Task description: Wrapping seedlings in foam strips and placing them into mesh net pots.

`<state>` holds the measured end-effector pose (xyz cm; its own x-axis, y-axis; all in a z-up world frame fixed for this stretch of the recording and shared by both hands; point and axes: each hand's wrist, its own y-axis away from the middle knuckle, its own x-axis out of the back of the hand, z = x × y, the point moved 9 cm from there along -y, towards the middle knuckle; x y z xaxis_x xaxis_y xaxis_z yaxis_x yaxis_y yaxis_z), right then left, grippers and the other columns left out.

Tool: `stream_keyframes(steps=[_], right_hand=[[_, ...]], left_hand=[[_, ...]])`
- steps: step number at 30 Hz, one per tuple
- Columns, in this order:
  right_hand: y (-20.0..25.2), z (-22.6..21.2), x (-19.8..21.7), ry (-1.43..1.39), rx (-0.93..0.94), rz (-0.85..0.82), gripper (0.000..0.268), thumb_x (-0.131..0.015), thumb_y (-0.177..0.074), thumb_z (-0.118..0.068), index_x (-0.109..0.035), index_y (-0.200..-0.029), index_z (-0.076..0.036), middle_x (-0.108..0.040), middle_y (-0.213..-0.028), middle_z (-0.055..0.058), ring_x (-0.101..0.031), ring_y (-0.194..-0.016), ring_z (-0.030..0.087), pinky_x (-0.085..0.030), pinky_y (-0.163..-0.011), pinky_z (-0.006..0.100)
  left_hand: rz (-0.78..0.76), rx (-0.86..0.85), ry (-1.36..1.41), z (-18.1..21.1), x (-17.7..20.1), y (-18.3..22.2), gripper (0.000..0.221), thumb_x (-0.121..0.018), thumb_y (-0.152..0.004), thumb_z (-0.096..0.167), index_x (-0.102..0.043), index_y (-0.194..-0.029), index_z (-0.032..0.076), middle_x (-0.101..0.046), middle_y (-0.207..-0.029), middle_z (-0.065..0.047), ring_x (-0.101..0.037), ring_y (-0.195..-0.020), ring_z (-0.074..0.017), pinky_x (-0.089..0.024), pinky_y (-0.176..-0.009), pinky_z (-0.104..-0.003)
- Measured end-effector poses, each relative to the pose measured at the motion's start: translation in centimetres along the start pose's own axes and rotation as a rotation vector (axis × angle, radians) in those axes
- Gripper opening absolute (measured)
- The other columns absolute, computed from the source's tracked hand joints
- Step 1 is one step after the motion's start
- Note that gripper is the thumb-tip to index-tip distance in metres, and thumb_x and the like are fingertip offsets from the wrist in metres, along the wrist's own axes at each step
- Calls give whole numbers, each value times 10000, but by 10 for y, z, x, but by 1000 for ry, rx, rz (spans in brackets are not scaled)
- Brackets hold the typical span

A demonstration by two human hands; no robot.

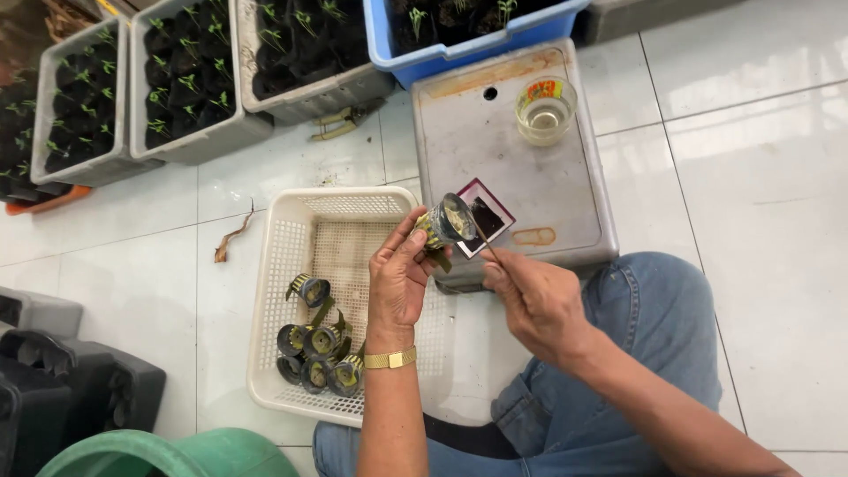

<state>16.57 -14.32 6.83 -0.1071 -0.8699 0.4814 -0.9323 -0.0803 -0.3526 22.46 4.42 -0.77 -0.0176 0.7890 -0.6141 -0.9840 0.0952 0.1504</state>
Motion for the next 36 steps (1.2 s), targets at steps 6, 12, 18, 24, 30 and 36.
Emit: stream_keyframes(steps=[6,12,18,24,30,36], right_hand=[[2,44,-28,323,-196,-300,179,-611,-1046,-173,-692,-1013,-17,-701,-692,186,-691,-653,349,-533,-613,441],[3,-10,26,40,193,179,174,-564,-1077,-149,-646,-1112,1,-727,-821,137,-730,-696,253,-569,-623,358],[15,-1,15,-277,-239,-30,231,-565,-1039,-79,-705,-1222,-58,-717,-814,94,-551,-609,145,-483,-539,308],[7,-33,20,-350,75,-120,223,-555,-1077,-110,-651,-1254,-14,-735,-961,38,-705,-821,82,-606,-703,241],[-11,-38,1,-394,-39,-661,264,-619,-1019,-219,-772,-987,-6,-736,-714,64,-633,-594,109,-480,-520,264],[-9,-105,-26,-344,52,-967,239,-629,-941,-193,-777,-966,-7,-742,-660,41,-685,-545,86,-556,-481,248]], left_hand=[[48,15,-26,-3,10,6,425,-656,-941,57,-603,-1341,-79,-726,-1135,-178,-731,-944,-240,-643,-790,-396],[27,-8,13,-4,-8,23,401,-643,-965,57,-607,-1338,-82,-725,-1137,-186,-733,-939,-250,-653,-799,-382],[78,-62,83,0,-21,66,380,-688,-931,50,-616,-1289,-56,-744,-1097,-170,-744,-937,-247,-651,-797,-384],[47,-115,107,9,-25,109,363,-751,-952,52,-640,-1268,-88,-744,-1054,-159,-729,-932,-215,-638,-811,-367],[2,-258,-241,71,-58,151,591,-847,-789,99,-617,-1325,5,-694,-1232,-97,-665,-1154,-179,-556,-1012,-320],[-228,-390,-876,76,-73,176,472,-910,-762,125,-722,-1175,-3,-734,-1236,-159,-681,-1215,-260,-519,-1093,-390]])
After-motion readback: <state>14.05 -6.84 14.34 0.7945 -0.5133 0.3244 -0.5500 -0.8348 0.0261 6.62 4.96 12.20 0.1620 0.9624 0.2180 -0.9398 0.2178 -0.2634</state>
